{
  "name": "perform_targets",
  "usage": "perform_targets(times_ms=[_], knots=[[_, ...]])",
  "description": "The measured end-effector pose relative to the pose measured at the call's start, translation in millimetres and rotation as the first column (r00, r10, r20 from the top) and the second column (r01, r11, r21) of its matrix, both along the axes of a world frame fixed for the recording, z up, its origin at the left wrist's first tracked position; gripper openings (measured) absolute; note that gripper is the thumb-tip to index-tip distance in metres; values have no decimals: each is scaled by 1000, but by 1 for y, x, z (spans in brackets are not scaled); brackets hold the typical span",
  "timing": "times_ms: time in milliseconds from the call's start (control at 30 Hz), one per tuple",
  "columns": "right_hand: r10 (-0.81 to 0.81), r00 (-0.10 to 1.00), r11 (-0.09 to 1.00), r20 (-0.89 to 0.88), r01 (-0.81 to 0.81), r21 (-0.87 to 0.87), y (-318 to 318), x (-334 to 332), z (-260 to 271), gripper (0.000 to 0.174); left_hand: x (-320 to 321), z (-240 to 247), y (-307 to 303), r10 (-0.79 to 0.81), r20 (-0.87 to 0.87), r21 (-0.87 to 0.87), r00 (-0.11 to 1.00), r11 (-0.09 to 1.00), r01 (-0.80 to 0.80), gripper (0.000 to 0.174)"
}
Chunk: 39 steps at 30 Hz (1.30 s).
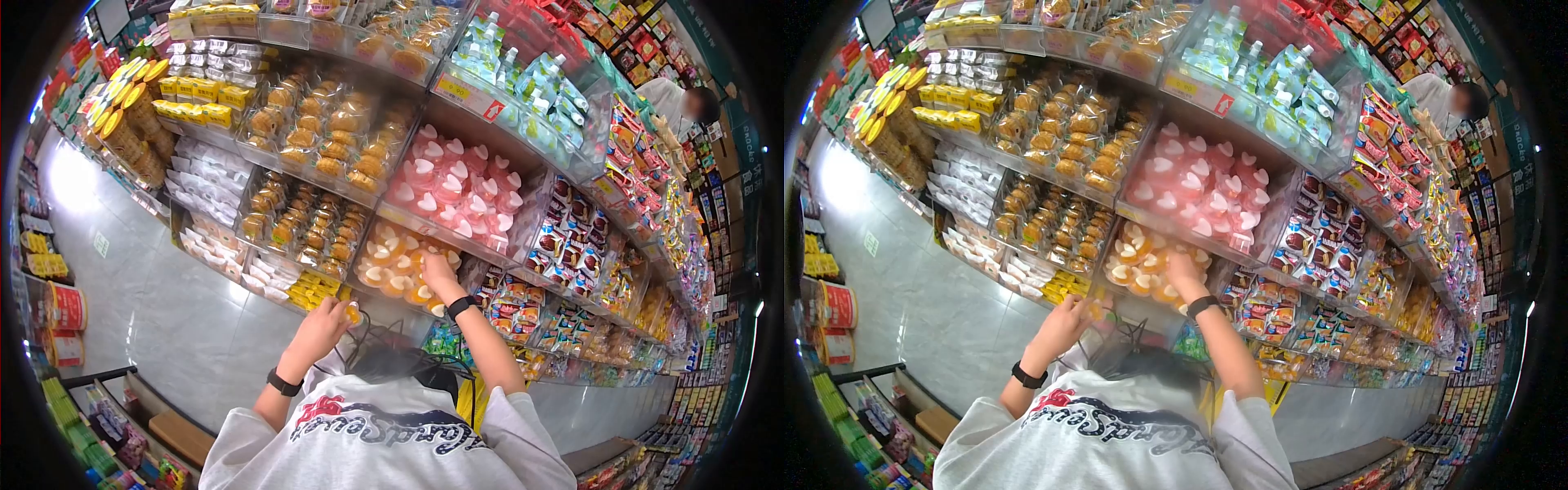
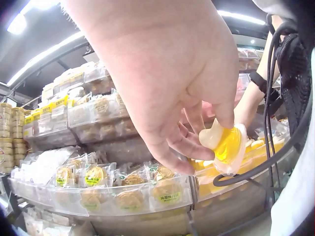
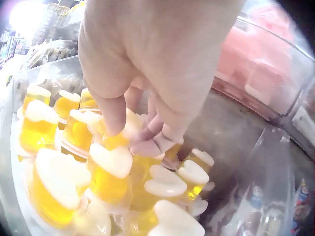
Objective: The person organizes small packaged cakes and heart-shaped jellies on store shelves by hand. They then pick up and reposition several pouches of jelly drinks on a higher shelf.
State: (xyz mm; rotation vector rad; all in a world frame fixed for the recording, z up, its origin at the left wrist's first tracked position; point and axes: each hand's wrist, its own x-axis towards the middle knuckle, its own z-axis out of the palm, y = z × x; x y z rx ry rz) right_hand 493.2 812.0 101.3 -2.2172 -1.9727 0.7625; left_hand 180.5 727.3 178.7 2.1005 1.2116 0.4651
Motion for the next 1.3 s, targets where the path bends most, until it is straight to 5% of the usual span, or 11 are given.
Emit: perform_targets(times_ms=[267, 367, 567, 667, 867, 900, 1000, 1133, 1300], knots=[[161, 985, 977, 60, -168, 135, 13, 12, -17, 33, -3, -1, -2, 8, 30, 3, 1000, 1000, -8, 41], [72, 996, 986, 50, -78, 145, 13, 11, -27, 28, -4, 0, -1, 16, 29, -5, 999, 1000, -15, 40], [125, 937, 988, 327, -149, 49, 1, -28, 22, 17, -13, -21, -3, 10, 16, 54, 1000, 998, -11, 40], [153, 939, 978, 308, -188, 88, -2, -19, 4, 14, -12, -9, -3, 36, 6, 3, 999, 999, -36, 40], [204, 915, 979, 350, -200, -48, 10, -16, 12, 21, -19, -29, -1, 12, 6, 51, 1000, 999, -13, 40], [167, 931, 972, 324, -211, 105, 12, -19, 12, 26, -17, -19, -1, 43, 9, 17, 999, 999, -43, 40], [162, 947, 967, 279, -209, 147, 27, -36, 15, 32, -18, -10, -4, 82, 5, -20, 997, 996, -82, 39], [209, 950, 965, 234, -238, 106, 40, -61, 16, 41, -24, -30, -5, 28, -4, 95, 1000, 995, -28, 39], [151, 978, 987, 145, -157, 33, 49, -66, 11, 49, -28, -12, -11, 165, 36, -24, 986, 986, -164, 40]])
